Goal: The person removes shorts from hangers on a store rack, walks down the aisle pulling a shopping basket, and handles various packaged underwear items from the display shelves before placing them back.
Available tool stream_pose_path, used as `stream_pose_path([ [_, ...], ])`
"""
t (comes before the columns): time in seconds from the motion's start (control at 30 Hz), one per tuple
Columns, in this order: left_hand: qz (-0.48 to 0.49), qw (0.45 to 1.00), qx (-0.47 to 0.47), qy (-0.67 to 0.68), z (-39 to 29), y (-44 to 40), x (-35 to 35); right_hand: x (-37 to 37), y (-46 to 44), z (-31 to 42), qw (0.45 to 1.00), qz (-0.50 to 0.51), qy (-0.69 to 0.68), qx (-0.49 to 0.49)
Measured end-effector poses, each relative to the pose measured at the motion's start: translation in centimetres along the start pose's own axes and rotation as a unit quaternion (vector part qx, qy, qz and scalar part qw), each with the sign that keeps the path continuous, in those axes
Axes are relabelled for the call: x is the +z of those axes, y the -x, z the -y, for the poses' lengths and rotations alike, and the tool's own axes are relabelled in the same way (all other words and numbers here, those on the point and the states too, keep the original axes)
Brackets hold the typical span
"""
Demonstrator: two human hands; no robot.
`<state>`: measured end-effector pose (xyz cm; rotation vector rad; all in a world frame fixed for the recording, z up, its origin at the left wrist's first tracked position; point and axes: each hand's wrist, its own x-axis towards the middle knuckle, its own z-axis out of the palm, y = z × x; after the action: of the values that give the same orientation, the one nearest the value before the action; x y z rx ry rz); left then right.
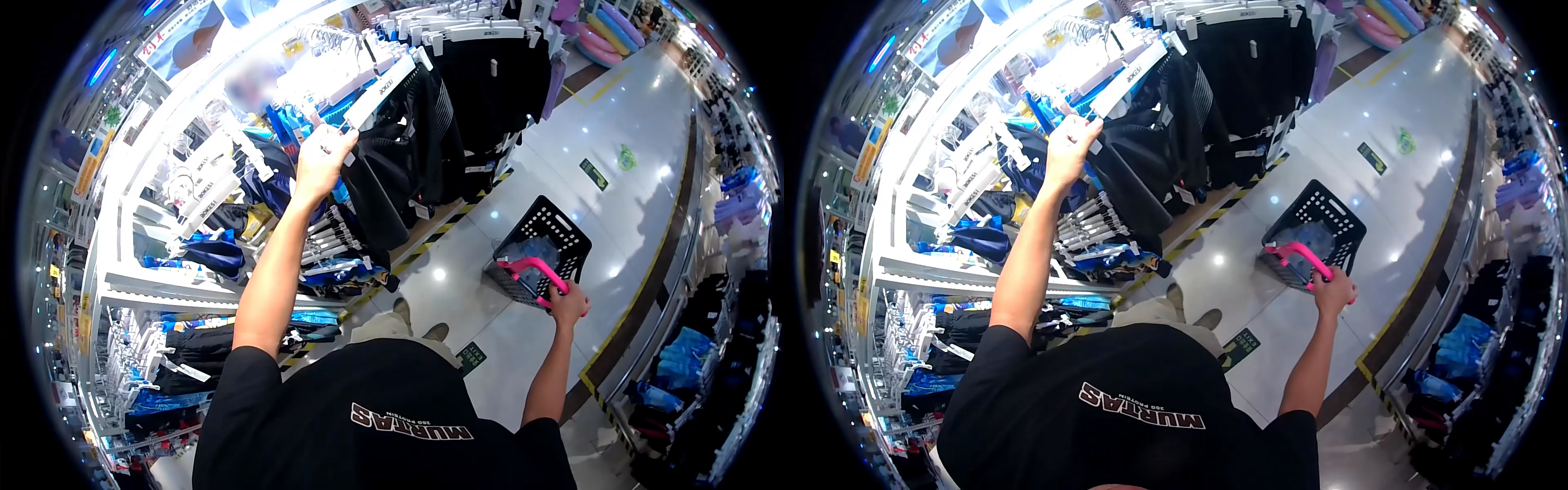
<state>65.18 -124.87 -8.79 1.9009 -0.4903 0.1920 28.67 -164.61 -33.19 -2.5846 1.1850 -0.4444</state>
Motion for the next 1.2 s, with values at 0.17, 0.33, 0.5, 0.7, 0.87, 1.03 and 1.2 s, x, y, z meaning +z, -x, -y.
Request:
stream_pose_path([
  [0.17,-0.055,0.996,0.063,0.024,0.5,-0.1,0.3,0.8,-1.8,-1.4,1.000,0.014,0.009,0.008],
  [0.33,-0.041,0.992,0.050,0.113,0.2,-1.0,-0.6,0.5,-2.0,-1.0,1.000,0.015,0.010,-0.001],
  [0.5,-0.021,0.993,0.088,0.075,-2.7,-1.5,-1.3,-0.1,-2.1,-0.9,0.998,0.066,-0.004,0.013],
  [0.7,0.072,0.990,0.040,0.114,-3.9,0.3,-1.9,-3.0,-2.4,5.0,0.987,-0.029,-0.157,-0.032],
  [0.87,0.072,0.988,0.092,0.099,-2.5,5.9,3.5,-7.8,-1.9,20.8,0.829,0.079,-0.553,0.040],
  [1.03,0.122,0.969,0.194,0.093,0.2,10.9,8.7,-6.3,-1.8,31.1,0.697,0.158,-0.692,0.098],
  [1.2,0.277,0.931,0.216,0.097,3.0,13.8,8.7,-3.8,-1.7,31.3,0.696,0.153,-0.681,0.169],
])
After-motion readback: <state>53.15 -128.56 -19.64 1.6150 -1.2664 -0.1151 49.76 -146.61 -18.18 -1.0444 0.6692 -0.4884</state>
